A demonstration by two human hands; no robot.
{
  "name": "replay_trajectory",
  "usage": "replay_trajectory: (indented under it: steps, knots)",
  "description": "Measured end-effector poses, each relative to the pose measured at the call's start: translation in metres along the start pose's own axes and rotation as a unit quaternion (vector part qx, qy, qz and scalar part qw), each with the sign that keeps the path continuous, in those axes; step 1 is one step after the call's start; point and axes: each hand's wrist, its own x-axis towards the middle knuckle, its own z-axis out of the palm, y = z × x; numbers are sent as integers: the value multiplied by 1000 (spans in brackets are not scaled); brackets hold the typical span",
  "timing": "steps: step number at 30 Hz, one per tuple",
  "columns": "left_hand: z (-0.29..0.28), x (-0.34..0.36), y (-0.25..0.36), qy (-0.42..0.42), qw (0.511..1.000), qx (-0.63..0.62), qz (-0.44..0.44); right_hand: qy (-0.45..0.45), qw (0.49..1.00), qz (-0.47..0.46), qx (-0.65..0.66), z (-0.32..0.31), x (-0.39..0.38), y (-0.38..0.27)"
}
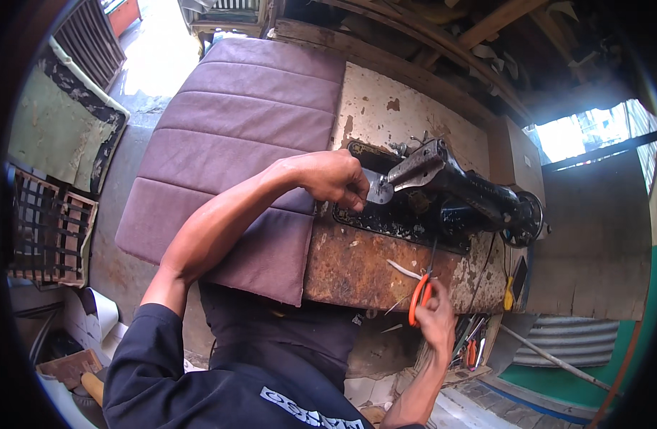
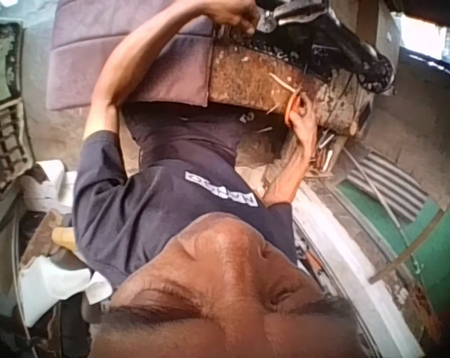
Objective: The person stitches together segments of brown fabric using a sewing machine, trims the excess fabric with scissors, and then aligns the fabric over a piece of white padding.
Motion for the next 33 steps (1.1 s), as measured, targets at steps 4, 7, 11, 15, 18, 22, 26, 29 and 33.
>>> replay_trajectory:
  steps: [4,7,11,15,18,22,26,29,33]
  knots:
    - [1,-1,7,-2,1000,-16,-14,-86,972,-14,217,52,-52,-11]
    - [7,-2,2,-7,1000,-11,-4,-203,936,-20,285,106,-78,-40]
    - [11,0,6,-19,1000,-4,-2,-243,942,-63,222,147,-73,-72]
    - [11,3,10,-6,999,21,24,-265,950,-53,156,152,-53,-95]
    - [10,1,12,-4,1000,20,16,-249,955,-85,133,159,-54,-103]
    - [8,0,10,-6,1000,3,-1,-226,956,-62,176,157,-71,-99]
    - [12,1,9,2,1000,15,6,-249,944,-46,211,159,-74,-92]
    - [14,3,9,8,1000,22,17,-234,953,-95,167,160,-64,-103]
    - [15,0,15,59,998,0,28,-142,961,-98,214,180,-52,-97]
